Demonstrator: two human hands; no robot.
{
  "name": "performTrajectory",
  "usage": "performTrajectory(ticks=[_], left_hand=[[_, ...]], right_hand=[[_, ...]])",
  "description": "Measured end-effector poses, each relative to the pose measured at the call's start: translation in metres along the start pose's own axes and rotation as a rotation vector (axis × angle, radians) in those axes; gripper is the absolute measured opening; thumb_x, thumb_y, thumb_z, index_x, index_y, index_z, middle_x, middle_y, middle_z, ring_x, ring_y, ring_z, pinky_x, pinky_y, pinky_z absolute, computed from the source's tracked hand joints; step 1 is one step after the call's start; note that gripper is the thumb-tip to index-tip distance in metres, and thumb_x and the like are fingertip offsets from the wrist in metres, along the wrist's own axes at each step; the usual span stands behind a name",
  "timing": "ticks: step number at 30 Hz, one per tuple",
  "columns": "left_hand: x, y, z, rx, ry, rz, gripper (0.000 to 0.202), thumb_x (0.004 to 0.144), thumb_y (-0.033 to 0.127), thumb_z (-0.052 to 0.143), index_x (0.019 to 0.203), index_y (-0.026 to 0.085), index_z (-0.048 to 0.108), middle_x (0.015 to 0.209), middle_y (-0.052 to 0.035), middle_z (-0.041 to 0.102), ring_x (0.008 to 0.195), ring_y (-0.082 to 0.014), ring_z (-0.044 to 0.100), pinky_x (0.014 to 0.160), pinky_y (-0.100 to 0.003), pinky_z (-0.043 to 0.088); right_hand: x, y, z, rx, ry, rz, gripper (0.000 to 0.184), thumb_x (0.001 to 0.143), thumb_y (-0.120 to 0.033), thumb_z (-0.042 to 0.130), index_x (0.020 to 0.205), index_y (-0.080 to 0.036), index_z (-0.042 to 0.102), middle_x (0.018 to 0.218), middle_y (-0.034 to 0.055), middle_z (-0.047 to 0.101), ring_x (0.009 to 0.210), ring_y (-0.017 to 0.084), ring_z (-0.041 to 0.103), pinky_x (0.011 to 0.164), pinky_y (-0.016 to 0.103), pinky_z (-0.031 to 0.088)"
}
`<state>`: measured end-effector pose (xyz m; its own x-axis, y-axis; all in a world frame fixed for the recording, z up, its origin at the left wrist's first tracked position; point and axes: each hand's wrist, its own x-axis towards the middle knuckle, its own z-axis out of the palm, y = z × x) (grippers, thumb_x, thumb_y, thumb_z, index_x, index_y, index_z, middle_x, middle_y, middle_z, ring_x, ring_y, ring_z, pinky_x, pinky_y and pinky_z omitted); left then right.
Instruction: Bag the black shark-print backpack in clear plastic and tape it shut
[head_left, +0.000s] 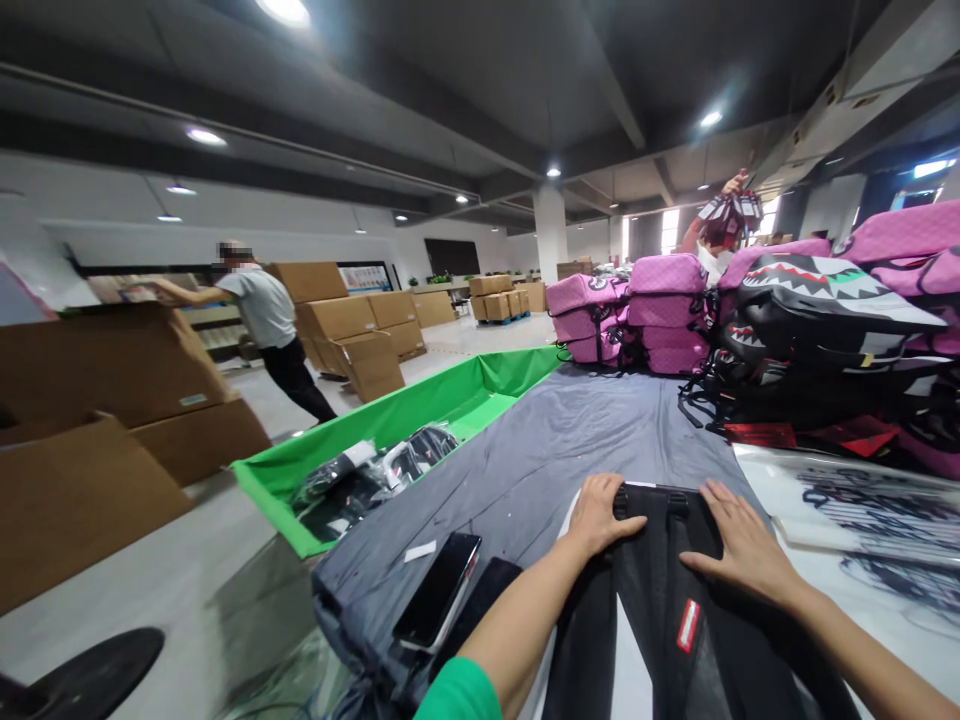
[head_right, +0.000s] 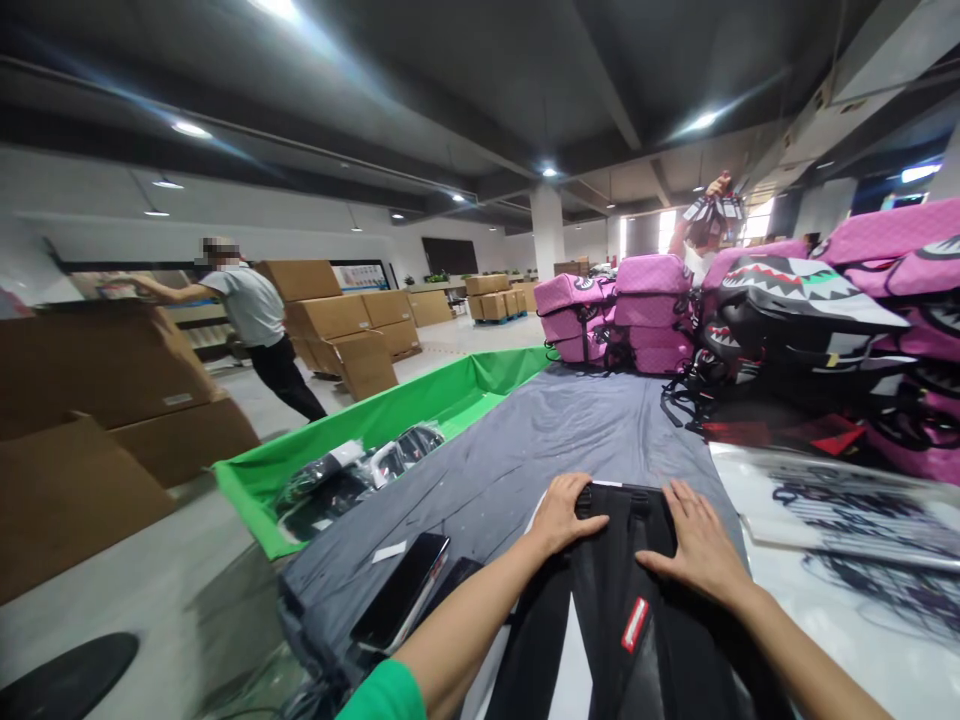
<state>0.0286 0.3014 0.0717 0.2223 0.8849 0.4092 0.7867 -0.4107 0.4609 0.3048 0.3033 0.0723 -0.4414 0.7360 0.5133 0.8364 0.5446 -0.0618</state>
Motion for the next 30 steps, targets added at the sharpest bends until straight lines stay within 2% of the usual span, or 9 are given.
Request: performTrajectory(ticks=[4,9,12,15,18,21,24,27,30], left_hand=[[-0.012,0.009,0.01,-0.054,0.146,0.077,0.058,0.072,0.032,0.083,0.122,0.017,0.061,0.126,-0.012,0.064,0.121,-0.0279,0.058,0.108,-0.045,0.048],[-0.047,0.017,0.018,0.06,0.279,0.122,0.045,0.077,0.024,0.076,0.119,0.019,0.061,0.113,-0.0101,0.066,0.108,-0.0268,0.062,0.1,-0.046,0.053],[-0.076,0.017,0.016,0.142,0.228,0.209,0.04,0.083,0.029,0.072,0.12,0.018,0.061,0.108,-0.0103,0.067,0.102,-0.0261,0.063,0.094,-0.044,0.055],[-0.092,0.014,0.01,0.182,0.096,0.243,0.038,0.087,0.033,0.07,0.12,0.016,0.062,0.105,-0.0112,0.068,0.099,-0.026,0.063,0.09,-0.041,0.055],[-0.082,0.008,0.012,0.158,-0.095,0.185,0.039,0.087,0.039,0.071,0.119,0.017,0.064,0.109,-0.0113,0.068,0.105,-0.0256,0.063,0.095,-0.039,0.052],[-0.052,-0.002,0.026,0.125,-0.243,0.037,0.038,0.083,0.043,0.076,0.112,0.02,0.069,0.108,-0.0093,0.068,0.107,-0.0253,0.064,0.096,-0.037,0.051],[-0.015,-0.006,0.035,0.132,-0.263,-0.071,0.031,0.084,0.046,0.074,0.101,0.02,0.073,0.101,-0.0093,0.07,0.102,-0.0267,0.066,0.091,-0.037,0.051],[0.009,0.01,0.032,0.155,-0.265,-0.128,0.038,0.09,0.054,0.064,0.092,0.018,0.074,0.094,-0.011,0.072,0.094,-0.0281,0.068,0.088,-0.038,0.052],[0.006,0.042,0.03,0.182,-0.199,-0.07,0.061,0.092,0.064,0.055,0.123,0.014,0.066,0.127,-0.0205,0.066,0.125,-0.0357,0.059,0.108,-0.048,0.043]], right_hand=[[-0.007,0.005,0.014,0.109,0.004,-0.013,0.078,0.077,-0.069,0.065,0.134,-0.016,0.054,0.136,0.0184,0.059,0.125,0.036,0.056,0.108,0.056,0.045],[-0.035,-0.011,0.009,0.161,0.198,-0.106,0.066,0.079,-0.06,0.07,0.127,-0.017,0.054,0.12,0.0146,0.062,0.112,0.032,0.061,0.096,0.047,0.053],[-0.057,-0.024,0.007,0.106,0.282,-0.146,0.066,0.088,-0.059,0.061,0.136,-0.015,0.05,0.117,0.0158,0.062,0.108,0.033,0.061,0.094,0.048,0.053],[-0.073,-0.03,0.007,0.106,0.202,-0.155,0.062,0.094,-0.06,0.053,0.137,-0.015,0.051,0.113,0.0152,0.063,0.107,0.032,0.061,0.095,0.048,0.053],[-0.076,-0.027,0.011,0.16,0.017,-0.1,0.063,0.095,-0.066,0.049,0.134,-0.017,0.057,0.113,0.0142,0.064,0.106,0.031,0.062,0.096,0.047,0.053],[-0.066,-0.017,0.023,0.164,-0.162,-0.036,0.073,0.09,-0.077,0.049,0.132,-0.018,0.061,0.111,0.0145,0.066,0.103,0.032,0.064,0.094,0.047,0.054],[-0.046,-0.004,0.039,0.15,-0.251,0.015,0.084,0.083,-0.084,0.052,0.132,-0.017,0.061,0.115,0.0165,0.064,0.108,0.034,0.063,0.098,0.049,0.051],[-0.025,0.01,0.052,0.153,-0.271,0.065,0.089,0.077,-0.087,0.056,0.129,-0.015,0.061,0.118,0.0184,0.064,0.112,0.037,0.062,0.099,0.051,0.051],[-0.008,0.021,0.063,0.152,-0.248,0.092,0.089,0.076,-0.084,0.056,0.124,-0.009,0.063,0.113,0.0218,0.065,0.107,0.039,0.063,0.096,0.055,0.052]])
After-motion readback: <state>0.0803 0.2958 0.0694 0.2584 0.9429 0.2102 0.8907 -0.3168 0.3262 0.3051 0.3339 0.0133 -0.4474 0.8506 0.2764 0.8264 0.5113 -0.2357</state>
